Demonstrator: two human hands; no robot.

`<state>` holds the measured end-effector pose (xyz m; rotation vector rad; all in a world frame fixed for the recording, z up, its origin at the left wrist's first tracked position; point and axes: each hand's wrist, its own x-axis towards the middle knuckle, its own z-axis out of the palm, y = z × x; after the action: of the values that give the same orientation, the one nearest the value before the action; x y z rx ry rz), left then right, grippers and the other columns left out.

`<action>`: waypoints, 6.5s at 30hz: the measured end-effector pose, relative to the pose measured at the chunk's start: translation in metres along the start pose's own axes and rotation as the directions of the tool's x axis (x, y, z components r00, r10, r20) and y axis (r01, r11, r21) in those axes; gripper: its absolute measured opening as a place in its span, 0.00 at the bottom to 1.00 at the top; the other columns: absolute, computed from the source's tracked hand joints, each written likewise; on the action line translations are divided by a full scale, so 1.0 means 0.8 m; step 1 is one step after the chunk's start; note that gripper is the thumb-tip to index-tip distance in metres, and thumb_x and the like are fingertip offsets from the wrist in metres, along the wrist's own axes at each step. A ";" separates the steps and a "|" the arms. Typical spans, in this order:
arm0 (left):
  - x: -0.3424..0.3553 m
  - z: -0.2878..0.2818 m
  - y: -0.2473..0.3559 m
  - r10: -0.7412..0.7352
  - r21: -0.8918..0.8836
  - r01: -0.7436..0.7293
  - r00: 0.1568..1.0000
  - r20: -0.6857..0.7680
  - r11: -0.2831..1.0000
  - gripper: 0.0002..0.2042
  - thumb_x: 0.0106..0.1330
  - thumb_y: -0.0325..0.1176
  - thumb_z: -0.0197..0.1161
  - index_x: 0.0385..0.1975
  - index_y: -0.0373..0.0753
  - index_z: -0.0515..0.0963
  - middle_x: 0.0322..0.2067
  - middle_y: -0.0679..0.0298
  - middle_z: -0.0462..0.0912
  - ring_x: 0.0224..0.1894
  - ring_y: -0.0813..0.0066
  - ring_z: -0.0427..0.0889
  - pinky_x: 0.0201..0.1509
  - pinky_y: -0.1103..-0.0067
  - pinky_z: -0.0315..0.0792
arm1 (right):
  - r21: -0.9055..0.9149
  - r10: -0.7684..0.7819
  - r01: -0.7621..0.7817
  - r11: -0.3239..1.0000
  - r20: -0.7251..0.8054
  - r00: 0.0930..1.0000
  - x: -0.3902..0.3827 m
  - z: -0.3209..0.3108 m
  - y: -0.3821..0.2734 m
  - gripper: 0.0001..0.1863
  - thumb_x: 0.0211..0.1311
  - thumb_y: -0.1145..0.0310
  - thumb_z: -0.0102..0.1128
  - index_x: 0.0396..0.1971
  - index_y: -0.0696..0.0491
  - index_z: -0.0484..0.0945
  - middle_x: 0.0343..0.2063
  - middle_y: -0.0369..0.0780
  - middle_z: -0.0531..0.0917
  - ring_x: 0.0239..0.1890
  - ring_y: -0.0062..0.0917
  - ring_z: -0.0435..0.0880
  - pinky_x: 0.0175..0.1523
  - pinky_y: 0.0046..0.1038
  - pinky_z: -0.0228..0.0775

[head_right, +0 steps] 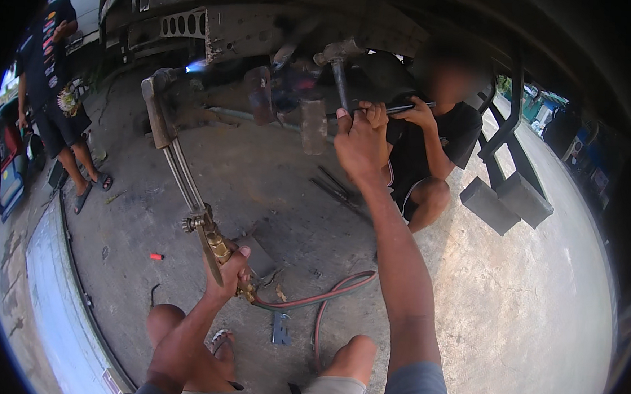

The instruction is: The person uses a blowtorch to heat a metal part under a vehicle while another person hammers the same area. The person holds the torch steady and occasionally adjusts its position as the metal glows red.

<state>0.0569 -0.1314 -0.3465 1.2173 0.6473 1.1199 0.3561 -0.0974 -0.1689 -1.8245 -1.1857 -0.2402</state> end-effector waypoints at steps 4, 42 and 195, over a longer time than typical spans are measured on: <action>0.003 0.001 -0.003 0.011 -0.009 -0.011 1.000 0.018 1.000 0.11 0.68 0.29 0.66 0.28 0.39 0.69 0.14 0.68 0.70 0.13 0.78 0.71 0.19 0.76 0.68 | -0.047 -0.024 0.024 0.999 -0.001 1.000 0.020 0.006 0.029 0.25 0.78 0.53 0.52 0.53 0.63 0.81 0.46 0.59 0.85 0.54 0.56 0.83 0.62 0.43 0.71; 0.008 -0.013 -0.003 0.049 -0.101 -0.049 0.999 -0.004 0.994 0.13 0.70 0.30 0.67 0.26 0.38 0.69 0.14 0.67 0.72 0.14 0.79 0.72 0.18 0.77 0.67 | -0.124 -0.359 0.338 0.933 -0.406 0.841 0.034 0.016 -0.015 0.18 0.80 0.58 0.50 0.43 0.62 0.71 0.28 0.52 0.84 0.35 0.52 0.85 0.45 0.49 0.75; 0.042 0.047 -0.066 0.152 0.681 -0.142 0.987 0.046 0.718 0.11 0.67 0.32 0.67 0.26 0.31 0.78 0.15 0.61 0.71 0.22 0.82 0.67 0.26 0.73 0.68 | -0.560 0.875 -0.691 0.458 0.423 0.237 -0.691 -0.089 0.479 0.13 0.58 0.76 0.53 0.39 0.67 0.81 0.31 0.54 0.88 0.25 0.40 0.91 0.29 0.40 0.83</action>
<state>0.1190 -0.1130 -0.3802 1.9267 1.0455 1.0451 0.3989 -0.5419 -0.6771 -2.6367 -0.4356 1.0338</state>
